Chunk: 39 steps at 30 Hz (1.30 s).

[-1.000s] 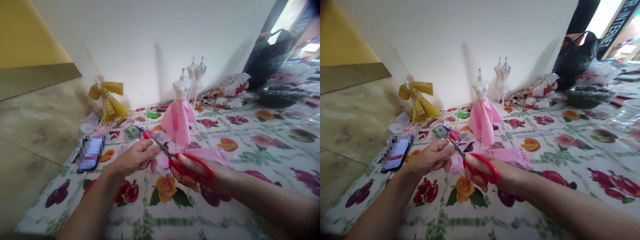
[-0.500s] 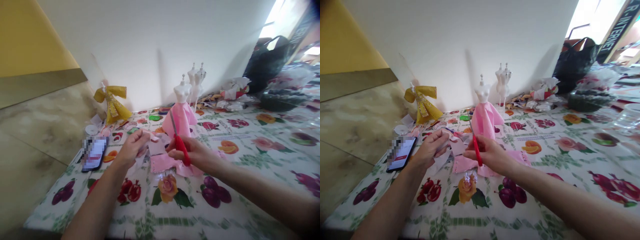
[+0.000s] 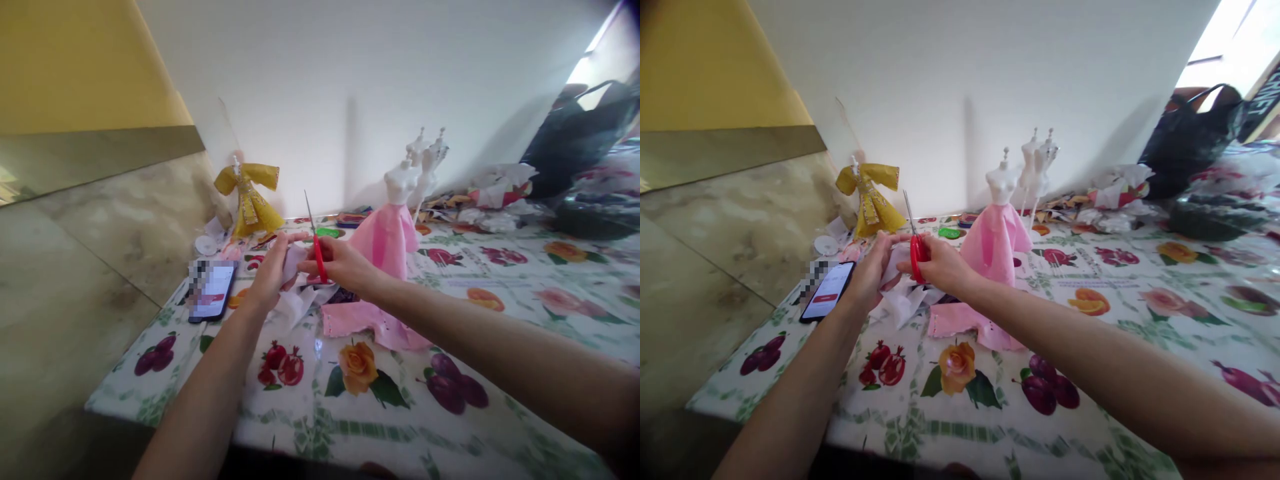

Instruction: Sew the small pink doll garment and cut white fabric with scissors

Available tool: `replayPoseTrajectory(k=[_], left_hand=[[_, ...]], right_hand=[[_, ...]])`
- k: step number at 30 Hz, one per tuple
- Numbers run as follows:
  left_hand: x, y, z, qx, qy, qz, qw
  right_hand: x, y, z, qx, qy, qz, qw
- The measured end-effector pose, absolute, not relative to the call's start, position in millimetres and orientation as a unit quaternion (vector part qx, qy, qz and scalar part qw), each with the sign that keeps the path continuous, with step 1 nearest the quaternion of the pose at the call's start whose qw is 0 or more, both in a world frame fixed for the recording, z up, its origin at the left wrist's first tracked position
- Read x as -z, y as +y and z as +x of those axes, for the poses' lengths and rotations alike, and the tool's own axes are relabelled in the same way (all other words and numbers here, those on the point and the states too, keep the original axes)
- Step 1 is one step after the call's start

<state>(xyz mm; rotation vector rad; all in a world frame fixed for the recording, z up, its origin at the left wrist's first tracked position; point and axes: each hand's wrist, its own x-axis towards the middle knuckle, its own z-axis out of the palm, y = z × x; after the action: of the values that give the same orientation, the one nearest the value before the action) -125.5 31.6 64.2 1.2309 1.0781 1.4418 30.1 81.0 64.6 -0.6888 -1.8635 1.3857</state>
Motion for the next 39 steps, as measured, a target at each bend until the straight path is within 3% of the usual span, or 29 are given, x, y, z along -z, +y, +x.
replayPoseTrajectory(k=[14, 24, 30, 36, 39], left_hand=[[-66, 20, -112, -0.594, 0.352, 0.529, 0.493], [-65, 18, -104, -0.57, 0.366, 0.64, 0.363], [-60, 20, -101, -0.561, 0.4, 0.649, 0.323], [-59, 19, -108, -0.529, 0.39, 0.563, 0.501], [-59, 20, -115, -0.499, 0.41, 0.57, 0.508]], right_hand=[[-77, 71, 36, -0.591, -0.61, -0.276, 0.449], [-60, 57, 54, -0.699, -0.581, -0.235, 0.345], [-69, 48, 62, -0.615, -0.63, -0.26, 0.396], [-89, 61, 88, -0.487, -0.71, -0.259, 0.438], [-99, 70, 104, -0.446, -0.717, -0.288, 0.453]])
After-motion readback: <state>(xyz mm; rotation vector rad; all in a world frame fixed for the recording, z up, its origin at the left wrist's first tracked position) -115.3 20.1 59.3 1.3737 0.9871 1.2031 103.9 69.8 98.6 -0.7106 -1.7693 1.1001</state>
